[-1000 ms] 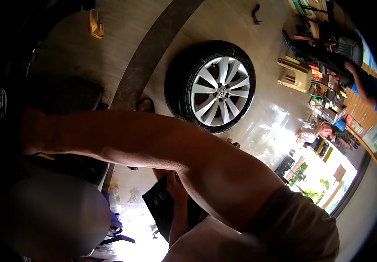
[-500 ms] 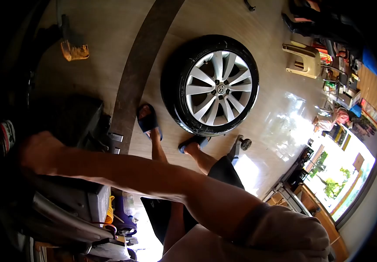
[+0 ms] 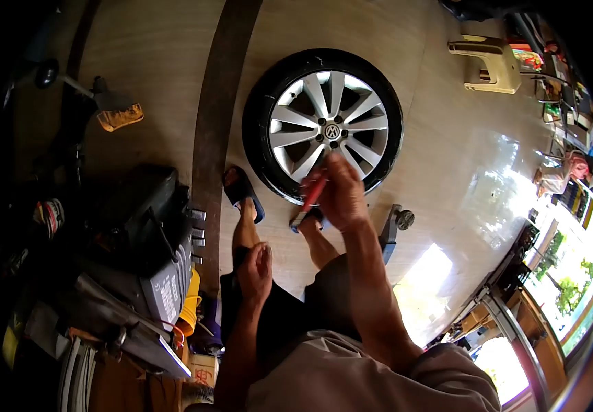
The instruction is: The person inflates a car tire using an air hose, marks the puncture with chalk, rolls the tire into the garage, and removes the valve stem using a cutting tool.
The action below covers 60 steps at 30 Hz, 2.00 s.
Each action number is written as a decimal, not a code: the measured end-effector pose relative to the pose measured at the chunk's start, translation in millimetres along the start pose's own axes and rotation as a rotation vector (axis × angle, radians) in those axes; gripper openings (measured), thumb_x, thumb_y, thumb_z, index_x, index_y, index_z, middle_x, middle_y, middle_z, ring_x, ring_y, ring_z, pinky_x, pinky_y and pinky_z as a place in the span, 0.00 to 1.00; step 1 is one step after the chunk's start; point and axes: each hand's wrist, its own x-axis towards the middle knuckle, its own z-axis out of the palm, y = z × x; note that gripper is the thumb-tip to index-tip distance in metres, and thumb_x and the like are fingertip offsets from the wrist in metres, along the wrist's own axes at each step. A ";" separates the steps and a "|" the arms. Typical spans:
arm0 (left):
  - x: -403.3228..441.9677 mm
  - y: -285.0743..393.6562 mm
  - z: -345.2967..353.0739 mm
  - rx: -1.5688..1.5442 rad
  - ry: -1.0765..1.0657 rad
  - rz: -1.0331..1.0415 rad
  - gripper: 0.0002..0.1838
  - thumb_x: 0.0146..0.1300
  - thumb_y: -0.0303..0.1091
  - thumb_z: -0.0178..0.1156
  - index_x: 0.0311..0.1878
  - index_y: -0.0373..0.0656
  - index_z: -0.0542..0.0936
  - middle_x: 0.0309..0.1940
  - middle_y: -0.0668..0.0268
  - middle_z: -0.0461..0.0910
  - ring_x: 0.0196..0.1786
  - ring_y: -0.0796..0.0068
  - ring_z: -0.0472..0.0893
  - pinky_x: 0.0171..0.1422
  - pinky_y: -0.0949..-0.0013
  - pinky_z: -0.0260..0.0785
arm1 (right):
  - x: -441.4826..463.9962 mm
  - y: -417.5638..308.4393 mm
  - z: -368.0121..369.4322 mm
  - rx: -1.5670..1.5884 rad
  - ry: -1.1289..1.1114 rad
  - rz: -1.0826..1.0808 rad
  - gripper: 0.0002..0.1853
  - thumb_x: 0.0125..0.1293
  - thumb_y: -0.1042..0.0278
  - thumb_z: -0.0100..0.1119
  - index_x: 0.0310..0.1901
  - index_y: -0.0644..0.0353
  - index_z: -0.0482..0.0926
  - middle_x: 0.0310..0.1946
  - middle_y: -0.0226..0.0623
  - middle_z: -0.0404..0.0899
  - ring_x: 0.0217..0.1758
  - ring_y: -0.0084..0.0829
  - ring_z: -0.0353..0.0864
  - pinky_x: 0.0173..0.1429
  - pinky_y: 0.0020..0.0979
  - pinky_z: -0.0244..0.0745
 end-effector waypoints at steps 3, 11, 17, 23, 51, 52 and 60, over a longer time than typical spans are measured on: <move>41.1 70.4 -0.9 0.205 -0.131 0.110 0.15 0.73 0.37 0.60 0.52 0.33 0.81 0.37 0.54 0.85 0.37 0.69 0.85 0.43 0.71 0.76 | -10.6 -28.7 -35.4 0.041 0.037 0.012 0.16 0.76 0.48 0.53 0.41 0.54 0.75 0.24 0.28 0.71 0.22 0.23 0.75 0.22 0.24 0.73; 230.8 -12.6 135.6 -0.143 -0.229 -0.026 0.18 0.74 0.44 0.58 0.49 0.35 0.82 0.32 0.64 0.83 0.34 0.77 0.81 0.44 0.71 0.75 | 46.7 42.8 -109.4 -0.255 0.459 0.398 0.17 0.72 0.61 0.57 0.56 0.63 0.77 0.29 0.34 0.77 0.16 0.25 0.71 0.17 0.27 0.64; 235.6 -21.1 134.4 0.426 -0.609 0.051 0.15 0.70 0.40 0.60 0.51 0.40 0.81 0.36 0.54 0.86 0.38 0.60 0.86 0.42 0.62 0.77 | 197.2 36.5 -87.7 -1.325 0.332 -0.182 0.19 0.72 0.59 0.52 0.58 0.60 0.79 0.36 0.57 0.83 0.41 0.58 0.84 0.44 0.47 0.77; 242.8 0.8 151.3 0.642 -0.779 0.377 0.15 0.65 0.39 0.63 0.50 0.42 0.78 0.33 0.55 0.83 0.35 0.54 0.85 0.42 0.54 0.77 | 292.6 55.9 -88.2 -1.597 0.161 -0.197 0.22 0.76 0.60 0.46 0.67 0.57 0.70 0.43 0.53 0.85 0.43 0.52 0.86 0.53 0.49 0.79; 236.4 -19.6 166.9 0.551 -0.950 0.349 0.22 0.68 0.41 0.61 0.61 0.41 0.73 0.39 0.50 0.83 0.40 0.50 0.86 0.45 0.53 0.79 | 324.0 2.9 -91.8 -1.110 0.054 0.457 0.19 0.80 0.59 0.47 0.55 0.69 0.77 0.17 0.24 0.65 0.13 0.14 0.52 0.16 0.22 0.46; 238.4 -18.7 166.9 0.545 -0.954 0.353 0.22 0.68 0.41 0.61 0.60 0.40 0.73 0.39 0.49 0.83 0.40 0.50 0.86 0.46 0.53 0.79 | 322.8 2.2 -88.0 -1.017 0.098 0.503 0.19 0.80 0.61 0.46 0.57 0.69 0.76 0.19 0.24 0.66 0.13 0.13 0.52 0.15 0.21 0.46; 254.1 -12.9 162.3 0.548 -0.959 0.309 0.22 0.69 0.41 0.60 0.60 0.39 0.74 0.40 0.47 0.83 0.42 0.50 0.86 0.48 0.54 0.80 | 325.9 4.8 -117.2 -0.355 0.081 0.616 0.14 0.77 0.65 0.49 0.51 0.68 0.78 0.25 0.30 0.73 0.17 0.14 0.54 0.15 0.16 0.46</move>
